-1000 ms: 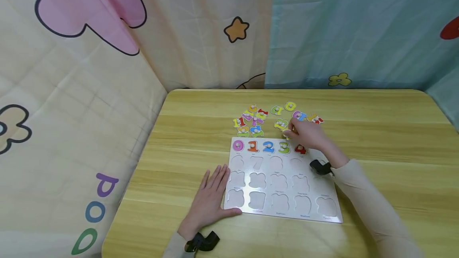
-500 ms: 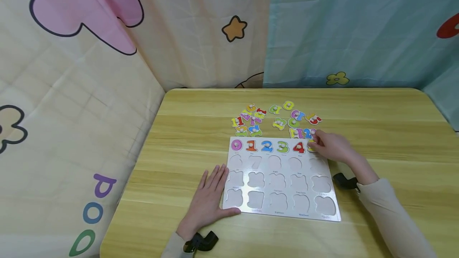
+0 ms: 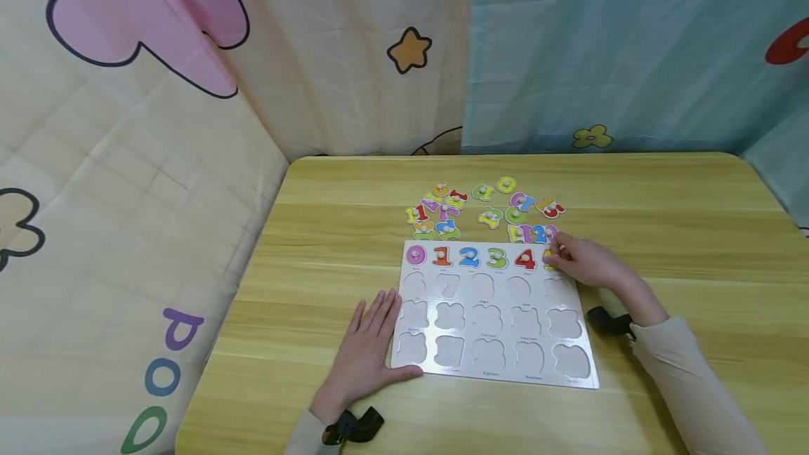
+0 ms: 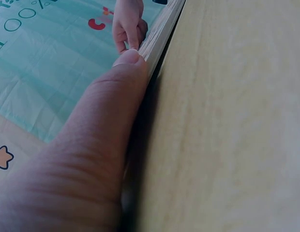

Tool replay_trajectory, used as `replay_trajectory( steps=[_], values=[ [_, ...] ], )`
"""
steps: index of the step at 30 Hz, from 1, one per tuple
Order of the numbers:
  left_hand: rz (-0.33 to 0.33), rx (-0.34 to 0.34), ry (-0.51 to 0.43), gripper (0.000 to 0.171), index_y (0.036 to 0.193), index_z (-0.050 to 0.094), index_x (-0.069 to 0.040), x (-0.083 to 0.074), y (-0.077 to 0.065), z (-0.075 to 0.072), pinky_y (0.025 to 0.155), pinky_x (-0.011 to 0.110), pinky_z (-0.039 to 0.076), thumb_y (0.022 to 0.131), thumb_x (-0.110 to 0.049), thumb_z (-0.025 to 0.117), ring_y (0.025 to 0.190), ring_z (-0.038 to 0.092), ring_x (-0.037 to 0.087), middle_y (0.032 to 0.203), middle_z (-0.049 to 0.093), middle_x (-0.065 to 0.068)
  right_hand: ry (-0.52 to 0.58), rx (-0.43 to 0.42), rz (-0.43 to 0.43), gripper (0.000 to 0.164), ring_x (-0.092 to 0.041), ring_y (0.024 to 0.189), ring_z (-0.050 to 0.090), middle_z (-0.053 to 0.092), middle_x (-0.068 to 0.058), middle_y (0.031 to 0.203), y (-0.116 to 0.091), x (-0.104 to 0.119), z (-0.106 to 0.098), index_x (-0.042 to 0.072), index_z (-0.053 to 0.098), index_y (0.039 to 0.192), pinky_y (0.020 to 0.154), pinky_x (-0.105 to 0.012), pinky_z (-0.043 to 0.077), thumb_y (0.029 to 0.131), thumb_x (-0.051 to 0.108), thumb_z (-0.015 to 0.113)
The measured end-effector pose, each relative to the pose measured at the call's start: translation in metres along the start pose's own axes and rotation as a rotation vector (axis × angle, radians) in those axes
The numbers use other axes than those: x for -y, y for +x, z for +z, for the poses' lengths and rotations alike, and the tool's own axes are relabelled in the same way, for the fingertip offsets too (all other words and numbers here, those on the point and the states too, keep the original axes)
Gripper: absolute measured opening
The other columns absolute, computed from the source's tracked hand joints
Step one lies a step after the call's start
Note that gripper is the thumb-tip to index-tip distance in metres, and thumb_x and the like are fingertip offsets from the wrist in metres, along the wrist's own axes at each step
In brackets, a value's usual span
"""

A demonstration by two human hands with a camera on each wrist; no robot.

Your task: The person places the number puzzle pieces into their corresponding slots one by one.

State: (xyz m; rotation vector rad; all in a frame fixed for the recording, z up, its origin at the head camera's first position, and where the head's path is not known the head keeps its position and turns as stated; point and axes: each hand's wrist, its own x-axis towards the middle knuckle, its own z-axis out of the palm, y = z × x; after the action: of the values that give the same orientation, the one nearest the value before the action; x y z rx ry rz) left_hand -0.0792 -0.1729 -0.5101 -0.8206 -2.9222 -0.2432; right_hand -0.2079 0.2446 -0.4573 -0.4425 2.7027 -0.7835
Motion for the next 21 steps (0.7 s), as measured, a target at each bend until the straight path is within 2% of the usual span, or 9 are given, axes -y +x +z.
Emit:
replay_trajectory(
  steps=[13,21],
  values=[
    [-0.003,0.01,0.013,0.114,0.152,0.014,-0.005,0.0004,0.0003,0.0011,0.114,0.048,0.004,0.074,-0.084,0.04,0.143,0.007,0.024,0.158,0.012,0.009,0.064,0.0,0.04,0.026,-0.018,0.056,0.04,0.04,-0.001,0.062,-0.0004,-0.0009,-0.0007,0.005,0.051,0.09,0.048,-0.028,0.03,0.092,0.028,0.064],
    [-0.005,0.018,0.007,0.114,0.152,0.014,-0.004,-0.0003,0.0002,-0.0011,0.114,0.048,0.004,0.074,-0.084,0.041,0.143,0.007,0.025,0.158,0.012,0.009,0.029,-0.005,0.036,0.027,-0.017,0.053,0.039,0.039,0.0,0.06,0.0005,0.001,-0.0017,0.007,0.052,0.088,0.048,-0.028,0.03,0.091,0.03,0.065]
  ],
)
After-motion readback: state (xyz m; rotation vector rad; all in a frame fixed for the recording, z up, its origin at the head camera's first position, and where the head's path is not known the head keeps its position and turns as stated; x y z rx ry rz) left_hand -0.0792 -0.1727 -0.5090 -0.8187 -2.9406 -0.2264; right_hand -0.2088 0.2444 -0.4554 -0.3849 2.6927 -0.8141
